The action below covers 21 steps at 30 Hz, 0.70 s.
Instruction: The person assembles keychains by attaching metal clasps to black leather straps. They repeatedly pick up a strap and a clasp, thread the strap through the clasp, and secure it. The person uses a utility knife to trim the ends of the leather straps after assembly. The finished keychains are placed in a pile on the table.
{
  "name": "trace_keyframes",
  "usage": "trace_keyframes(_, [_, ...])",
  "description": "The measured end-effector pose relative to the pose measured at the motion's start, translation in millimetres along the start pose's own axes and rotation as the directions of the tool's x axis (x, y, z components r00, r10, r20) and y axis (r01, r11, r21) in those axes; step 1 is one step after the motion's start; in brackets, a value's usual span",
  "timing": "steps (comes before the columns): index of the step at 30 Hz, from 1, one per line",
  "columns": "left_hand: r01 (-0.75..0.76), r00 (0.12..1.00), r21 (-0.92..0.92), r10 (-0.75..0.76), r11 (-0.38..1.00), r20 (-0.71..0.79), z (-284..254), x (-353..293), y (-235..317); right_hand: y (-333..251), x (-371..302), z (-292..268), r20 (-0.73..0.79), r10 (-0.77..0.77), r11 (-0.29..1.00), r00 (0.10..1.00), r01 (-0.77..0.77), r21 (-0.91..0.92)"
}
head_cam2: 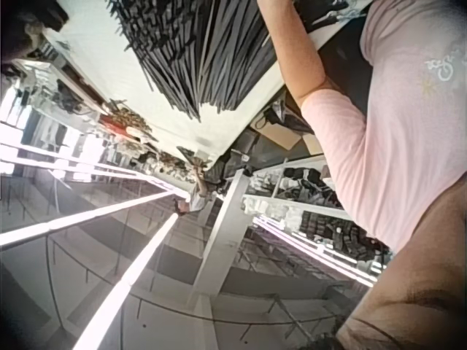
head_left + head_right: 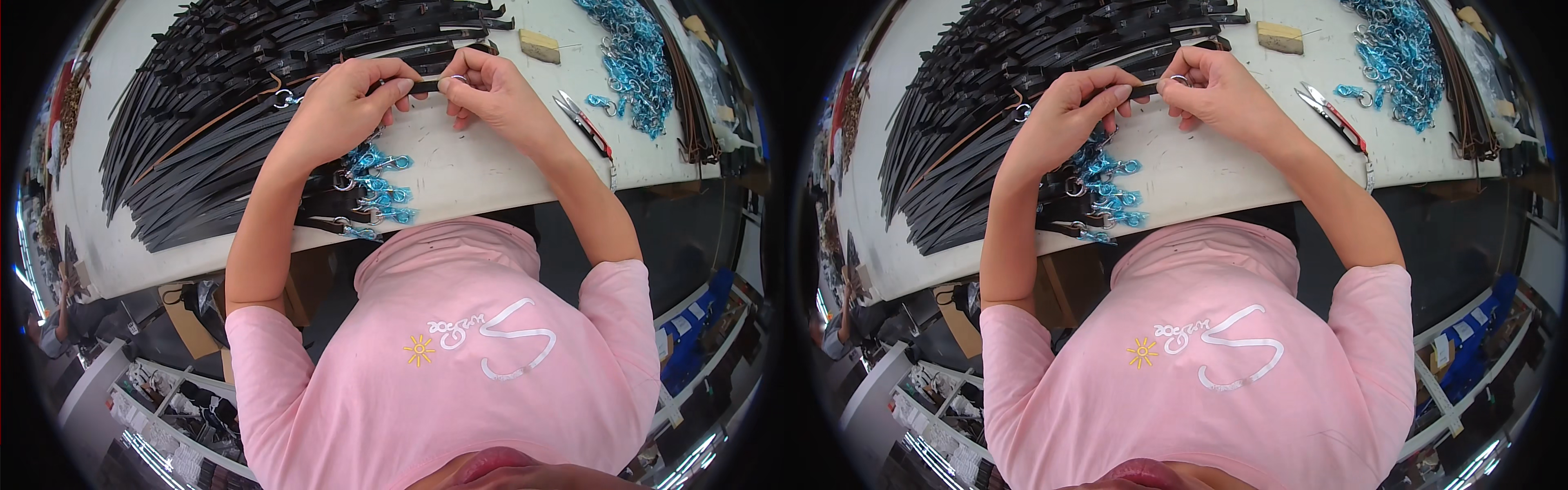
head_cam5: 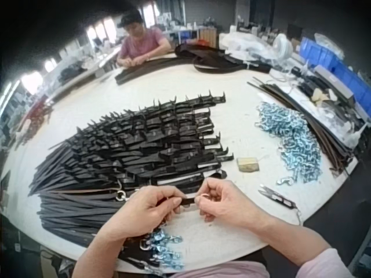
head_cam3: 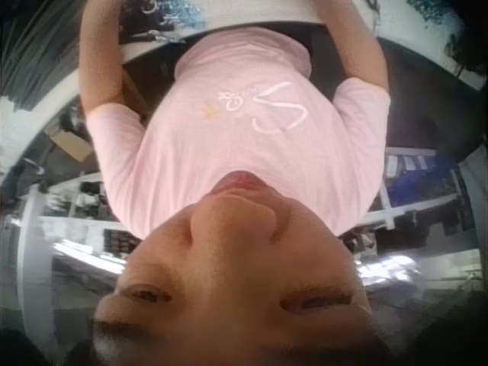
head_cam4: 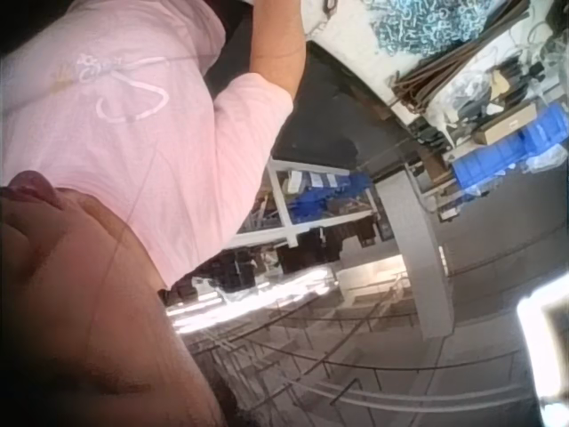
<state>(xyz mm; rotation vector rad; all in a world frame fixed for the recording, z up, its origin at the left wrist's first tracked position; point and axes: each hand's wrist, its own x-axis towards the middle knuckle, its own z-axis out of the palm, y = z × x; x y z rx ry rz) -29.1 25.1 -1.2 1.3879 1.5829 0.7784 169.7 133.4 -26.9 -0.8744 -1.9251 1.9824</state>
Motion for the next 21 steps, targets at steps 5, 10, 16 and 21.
trace_keyframes(5, [0.047, 0.999, -0.012, -0.047, 0.999, 0.013, -1.7, 3.5, -0.1, 1.2, 1.0, 2.8, -0.023, -0.009, 1.0, 1.0, 0.01, 0.015])
trace_keyframes(10, [0.007, 0.998, 0.108, -0.014, 0.994, 0.067, -0.3, 16.0, 6.7, 2.8, 0.6, 2.4, -0.015, -0.009, 0.999, 1.0, 0.01, 0.047])
trace_keyframes(16, [0.035, 0.999, 0.057, -0.037, 0.998, 0.039, -0.6, 17.0, 7.4, 3.0, 0.1, -0.6, -0.012, -0.008, 0.999, 1.0, 0.009, 0.052])
trace_keyframes(21, [-0.136, 0.99, 0.173, 0.142, 0.975, -0.024, 1.2, 10.5, -6.9, 4.9, -1.9, -1.3, 0.002, -0.038, 0.997, 0.999, 0.038, 0.065])
